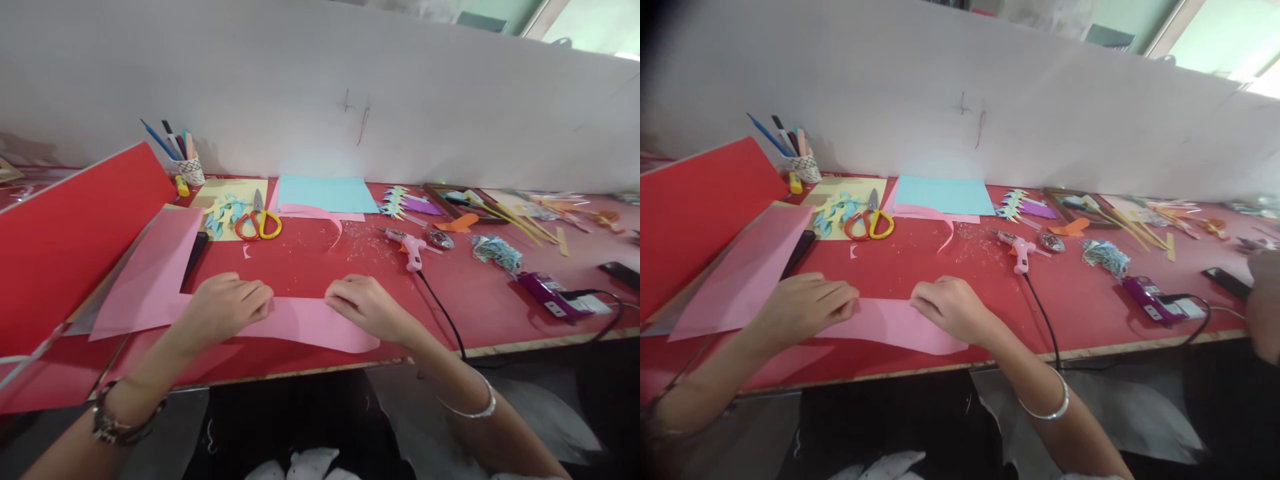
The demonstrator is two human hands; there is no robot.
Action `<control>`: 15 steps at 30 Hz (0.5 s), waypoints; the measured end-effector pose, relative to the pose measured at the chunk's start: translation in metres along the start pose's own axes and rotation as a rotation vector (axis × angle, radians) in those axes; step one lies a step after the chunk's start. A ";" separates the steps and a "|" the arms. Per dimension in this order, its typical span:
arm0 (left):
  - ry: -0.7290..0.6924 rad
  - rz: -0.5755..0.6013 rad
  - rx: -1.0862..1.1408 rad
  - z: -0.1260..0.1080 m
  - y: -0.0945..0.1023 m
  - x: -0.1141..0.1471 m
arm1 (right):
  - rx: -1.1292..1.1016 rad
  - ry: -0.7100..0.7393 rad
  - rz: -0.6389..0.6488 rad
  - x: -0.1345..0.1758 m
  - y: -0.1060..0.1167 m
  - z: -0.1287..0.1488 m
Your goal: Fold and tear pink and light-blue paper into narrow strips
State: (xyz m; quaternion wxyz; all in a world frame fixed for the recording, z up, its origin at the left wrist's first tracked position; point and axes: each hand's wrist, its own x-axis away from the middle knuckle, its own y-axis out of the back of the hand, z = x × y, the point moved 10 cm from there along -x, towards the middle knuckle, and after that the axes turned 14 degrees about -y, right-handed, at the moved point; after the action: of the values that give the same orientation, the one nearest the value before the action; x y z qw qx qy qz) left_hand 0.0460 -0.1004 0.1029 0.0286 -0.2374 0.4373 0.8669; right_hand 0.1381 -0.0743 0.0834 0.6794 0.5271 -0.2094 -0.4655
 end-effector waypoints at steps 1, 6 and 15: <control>0.010 0.011 -0.019 0.003 0.000 0.006 | -0.011 -0.007 0.002 0.002 0.003 -0.004; 0.093 0.073 -0.098 0.022 -0.003 0.043 | -0.018 -0.111 0.042 0.013 0.015 -0.030; 0.415 0.028 0.128 0.058 -0.007 0.057 | 0.086 -0.058 0.012 0.014 0.024 -0.024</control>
State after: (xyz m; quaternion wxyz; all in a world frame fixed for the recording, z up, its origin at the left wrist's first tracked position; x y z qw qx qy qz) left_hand -0.0246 -0.0603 0.1017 -0.0592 -0.4023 0.4912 0.7703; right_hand 0.1739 -0.0735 0.0940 0.6525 0.5407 -0.2520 -0.4673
